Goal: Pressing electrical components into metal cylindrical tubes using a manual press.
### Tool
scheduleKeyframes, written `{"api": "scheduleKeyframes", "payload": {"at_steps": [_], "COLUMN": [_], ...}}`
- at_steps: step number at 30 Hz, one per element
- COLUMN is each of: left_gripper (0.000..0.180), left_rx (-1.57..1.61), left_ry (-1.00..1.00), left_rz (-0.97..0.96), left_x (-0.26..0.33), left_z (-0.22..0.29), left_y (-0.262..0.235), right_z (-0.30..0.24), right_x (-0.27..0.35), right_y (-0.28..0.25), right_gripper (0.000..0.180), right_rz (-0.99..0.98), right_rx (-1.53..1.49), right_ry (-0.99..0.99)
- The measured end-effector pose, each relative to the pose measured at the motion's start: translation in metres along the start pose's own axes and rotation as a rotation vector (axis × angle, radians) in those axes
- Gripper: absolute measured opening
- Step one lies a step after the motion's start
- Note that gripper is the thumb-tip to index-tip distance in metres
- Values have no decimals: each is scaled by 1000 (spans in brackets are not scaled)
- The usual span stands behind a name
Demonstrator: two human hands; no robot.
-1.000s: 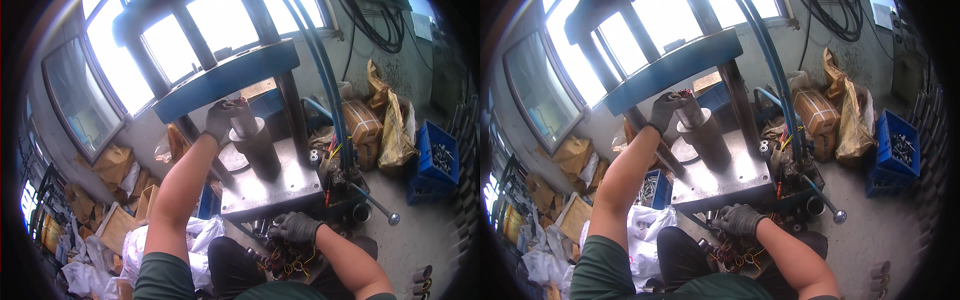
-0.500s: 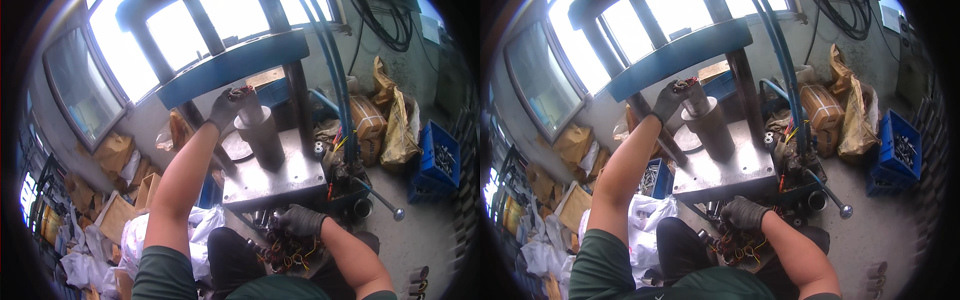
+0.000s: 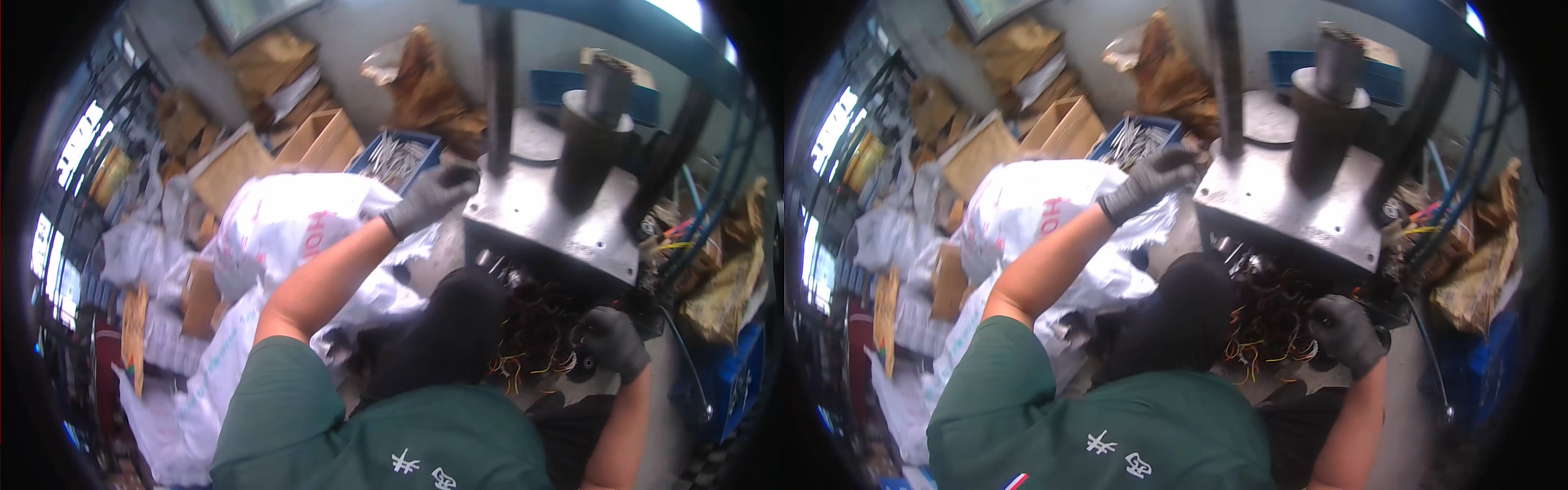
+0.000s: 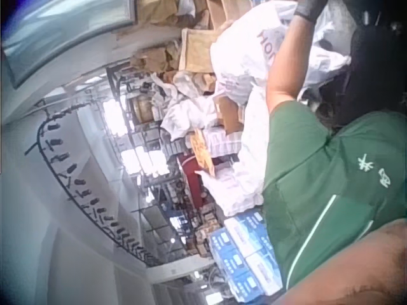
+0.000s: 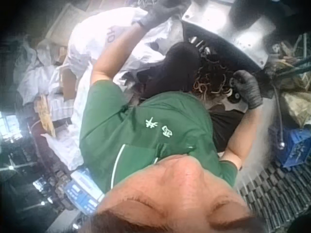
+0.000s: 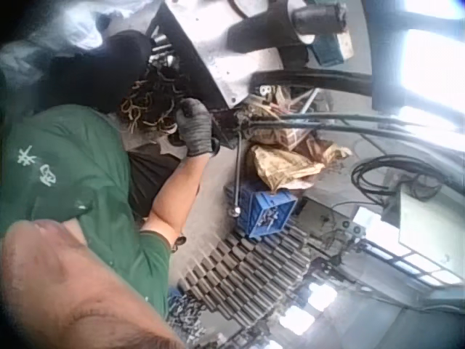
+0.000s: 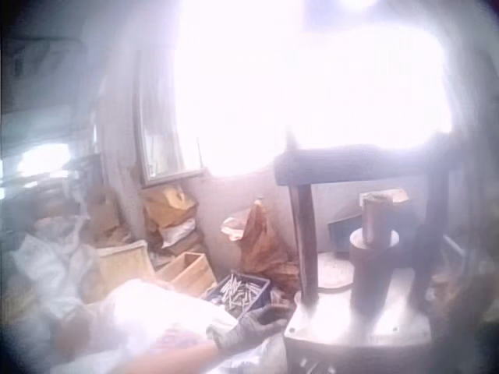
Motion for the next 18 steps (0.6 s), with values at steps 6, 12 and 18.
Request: {"api": "scheduleKeyframes", "payload": {"at_steps": [6,12,18], "left_gripper": [43,39,36], "left_rx": [-117,-599,-457], "left_ry": [-533,-778,-658], "left_rz": [120,-346,285], "left_x": [217,304,232], "left_z": [-196,-254,-282], "left_y": [-12,21,-38], "right_z": [15,5,11], "right_x": [14,9,5], "right_y": [8,17,17], "right_gripper": [14,19,23], "right_rz": [-52,-78,-79], "right_rx": [96,39,-47], "right_ry": [107,142,204]}}
Point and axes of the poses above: each hand's wrist, its own x-axis away from the middle knuckle, its own y-axis out of the palm, z = x × y, the point moved 6 cm from there along -x, towards the middle knuckle, and after that the axes turned 5 degrees about -y, right-handed, at the moved point
